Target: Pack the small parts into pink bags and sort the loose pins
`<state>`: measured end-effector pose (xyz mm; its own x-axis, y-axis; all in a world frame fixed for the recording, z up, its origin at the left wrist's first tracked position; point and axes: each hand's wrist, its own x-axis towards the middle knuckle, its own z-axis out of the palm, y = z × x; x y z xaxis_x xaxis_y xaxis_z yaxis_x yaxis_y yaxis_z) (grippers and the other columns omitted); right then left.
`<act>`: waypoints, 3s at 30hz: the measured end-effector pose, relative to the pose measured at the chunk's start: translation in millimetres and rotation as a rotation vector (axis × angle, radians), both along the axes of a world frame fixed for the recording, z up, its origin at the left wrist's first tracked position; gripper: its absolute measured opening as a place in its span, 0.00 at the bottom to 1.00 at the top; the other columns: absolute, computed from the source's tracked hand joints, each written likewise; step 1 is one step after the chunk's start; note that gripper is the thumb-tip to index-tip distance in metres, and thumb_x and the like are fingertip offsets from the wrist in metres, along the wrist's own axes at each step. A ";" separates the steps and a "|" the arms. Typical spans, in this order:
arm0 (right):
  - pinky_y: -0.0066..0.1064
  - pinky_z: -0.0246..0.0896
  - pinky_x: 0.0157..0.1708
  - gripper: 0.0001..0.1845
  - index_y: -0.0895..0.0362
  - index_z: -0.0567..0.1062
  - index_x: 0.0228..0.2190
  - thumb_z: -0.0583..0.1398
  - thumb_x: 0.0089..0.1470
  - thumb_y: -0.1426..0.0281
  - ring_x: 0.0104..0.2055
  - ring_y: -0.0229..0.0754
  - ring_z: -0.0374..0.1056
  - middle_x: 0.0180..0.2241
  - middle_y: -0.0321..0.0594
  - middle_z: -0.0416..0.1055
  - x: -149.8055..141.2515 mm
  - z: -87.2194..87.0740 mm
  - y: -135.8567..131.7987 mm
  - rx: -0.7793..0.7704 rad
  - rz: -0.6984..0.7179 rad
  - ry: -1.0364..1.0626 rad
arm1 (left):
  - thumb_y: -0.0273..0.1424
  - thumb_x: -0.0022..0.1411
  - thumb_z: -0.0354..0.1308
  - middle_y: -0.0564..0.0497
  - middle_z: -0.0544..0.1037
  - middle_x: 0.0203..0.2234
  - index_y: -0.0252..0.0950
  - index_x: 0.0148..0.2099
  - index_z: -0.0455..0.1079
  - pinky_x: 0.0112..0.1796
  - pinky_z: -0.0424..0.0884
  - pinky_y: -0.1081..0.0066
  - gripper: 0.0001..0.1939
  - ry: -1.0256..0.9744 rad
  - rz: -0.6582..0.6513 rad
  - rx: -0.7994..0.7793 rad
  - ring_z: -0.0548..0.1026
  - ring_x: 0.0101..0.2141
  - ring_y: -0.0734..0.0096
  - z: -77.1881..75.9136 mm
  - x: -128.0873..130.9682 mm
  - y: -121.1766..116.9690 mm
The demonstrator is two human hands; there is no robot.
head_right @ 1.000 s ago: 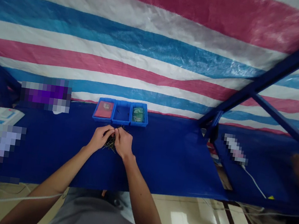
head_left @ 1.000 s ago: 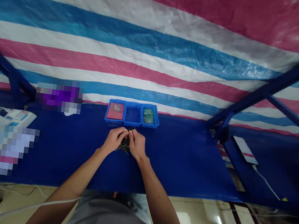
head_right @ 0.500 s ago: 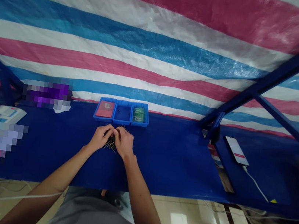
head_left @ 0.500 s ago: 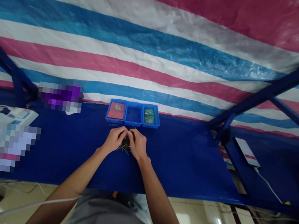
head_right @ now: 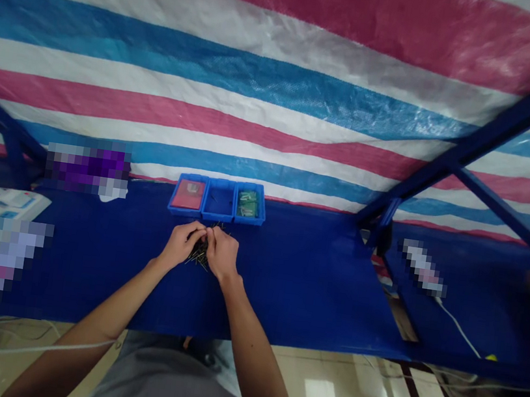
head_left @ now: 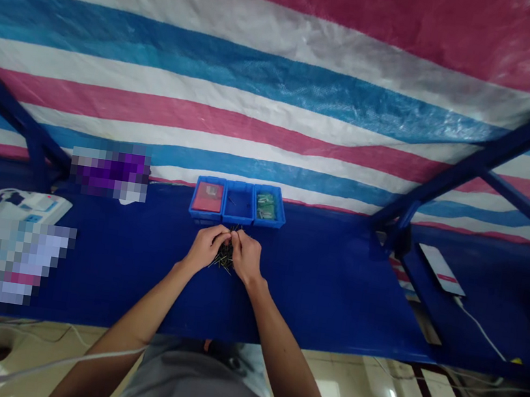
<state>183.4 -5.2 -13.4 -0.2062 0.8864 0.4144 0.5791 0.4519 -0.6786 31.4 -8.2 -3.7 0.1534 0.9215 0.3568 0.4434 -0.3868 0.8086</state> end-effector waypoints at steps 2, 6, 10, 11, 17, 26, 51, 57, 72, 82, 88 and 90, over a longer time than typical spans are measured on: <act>0.28 0.51 0.29 0.25 0.55 0.72 0.26 0.46 0.70 0.60 0.24 0.38 0.65 0.22 0.36 0.69 -0.5 -0.9 0.6 -0.014 -0.009 0.000 | 0.36 0.71 0.49 0.53 0.75 0.26 0.36 0.32 0.70 0.36 0.66 0.73 0.16 -0.012 -0.002 0.000 0.73 0.29 0.72 -0.6 0.1 0.3; 0.28 0.53 0.30 0.27 0.55 0.72 0.25 0.47 0.70 0.57 0.25 0.38 0.66 0.21 0.36 0.69 0.9 -0.6 1.3 -0.033 -0.006 0.018 | 0.36 0.71 0.50 0.53 0.76 0.27 0.36 0.33 0.70 0.37 0.66 0.73 0.15 -0.015 -0.004 0.006 0.74 0.29 0.72 0.1 0.2 0.0; 0.28 0.57 0.32 0.23 0.55 0.75 0.29 0.49 0.69 0.58 0.28 0.39 0.68 0.26 0.38 0.73 3.3 3.7 -0.4 -0.024 0.030 0.057 | 0.37 0.71 0.49 0.53 0.74 0.25 0.36 0.33 0.69 0.34 0.65 0.73 0.15 -0.008 0.006 -0.002 0.72 0.27 0.72 2.0 -0.9 -0.6; 0.28 0.58 0.34 0.20 0.55 0.76 0.33 0.50 0.69 0.59 0.31 0.39 0.69 0.29 0.39 0.74 3.5 4.6 -0.8 -0.021 0.051 0.073 | 0.37 0.71 0.49 0.54 0.73 0.24 0.36 0.33 0.68 0.33 0.64 0.73 0.16 -0.012 0.010 -0.006 0.71 0.27 0.73 2.4 -1.3 -0.6; 0.30 0.63 0.42 0.15 0.54 0.76 0.41 0.50 0.68 0.66 0.39 0.42 0.72 0.38 0.43 0.76 3.3 2.9 0.9 0.016 0.100 0.105 | 0.39 0.71 0.49 0.55 0.71 0.21 0.36 0.30 0.66 0.33 0.64 0.73 0.18 -0.055 0.038 -0.038 0.70 0.25 0.73 2.5 -2.9 0.3; 0.28 0.57 0.34 0.18 0.55 0.75 0.33 0.50 0.69 0.63 0.32 0.39 0.68 0.30 0.39 0.73 4.7 5.6 -0.6 0.018 0.099 0.084 | 0.37 0.71 0.50 0.55 0.71 0.22 0.36 0.30 0.67 0.34 0.64 0.73 0.17 -0.082 0.036 -0.014 0.70 0.26 0.74 3.8 -2.4 0.0; 0.28 0.52 0.29 0.20 0.57 0.72 0.27 0.51 0.67 0.61 0.25 0.36 0.60 0.23 0.34 0.66 3.4 14.4 -2.0 -0.065 0.008 0.274 | 0.37 0.66 0.59 0.53 0.77 0.25 0.36 0.33 0.75 0.31 0.65 0.72 0.12 -0.087 0.092 0.032 0.72 0.26 0.72 1.1 -0.9 1.1; 0.29 0.59 0.32 0.16 0.57 0.76 0.31 0.54 0.65 0.64 0.29 0.39 0.67 0.29 0.38 0.74 3.5 14.1 -0.9 -0.060 0.023 0.301 | 0.38 0.68 0.55 0.53 0.75 0.25 0.35 0.31 0.72 0.32 0.64 0.72 0.15 -0.060 0.088 0.017 0.72 0.27 0.72 2.3 -2.5 0.9; 0.30 0.66 0.33 0.11 0.55 0.79 0.37 0.56 0.61 0.68 0.29 0.40 0.71 0.31 0.40 0.77 4.6 9.4 2.4 -0.091 0.029 0.329 | 0.41 0.71 0.48 0.56 0.67 0.20 0.36 0.29 0.65 0.31 0.60 0.72 0.20 -0.056 0.109 -0.039 0.67 0.24 0.73 -0.2 -4.3 1.4; 0.32 0.64 0.39 0.12 0.55 0.76 0.37 0.54 0.65 0.67 0.37 0.43 0.70 0.35 0.42 0.75 12.2 11.1 6.4 -0.028 -0.014 0.220 | 0.39 0.71 0.50 0.54 0.71 0.23 0.36 0.31 0.68 0.32 0.62 0.72 0.17 -0.072 0.114 0.000 0.69 0.26 0.72 1.3 -3.1 0.7; 0.31 0.61 0.39 0.11 0.55 0.76 0.35 0.55 0.65 0.66 0.35 0.41 0.68 0.35 0.41 0.73 13.7 28.3 23.6 0.067 -0.105 0.116 | 0.41 0.70 0.50 0.54 0.70 0.22 0.37 0.33 0.67 0.31 0.64 0.73 0.17 -0.210 0.242 -0.018 0.68 0.25 0.72 -3.9 -6.6 1.9; 0.32 0.61 0.39 0.08 0.56 0.76 0.37 0.57 0.62 0.69 0.33 0.40 0.68 0.36 0.41 0.74 9.3 34.8 39.2 0.078 -0.158 0.114 | 0.41 0.70 0.50 0.54 0.69 0.22 0.37 0.33 0.68 0.31 0.65 0.73 0.17 -0.231 0.253 -0.024 0.68 0.25 0.73 -5.5 -7.3 2.7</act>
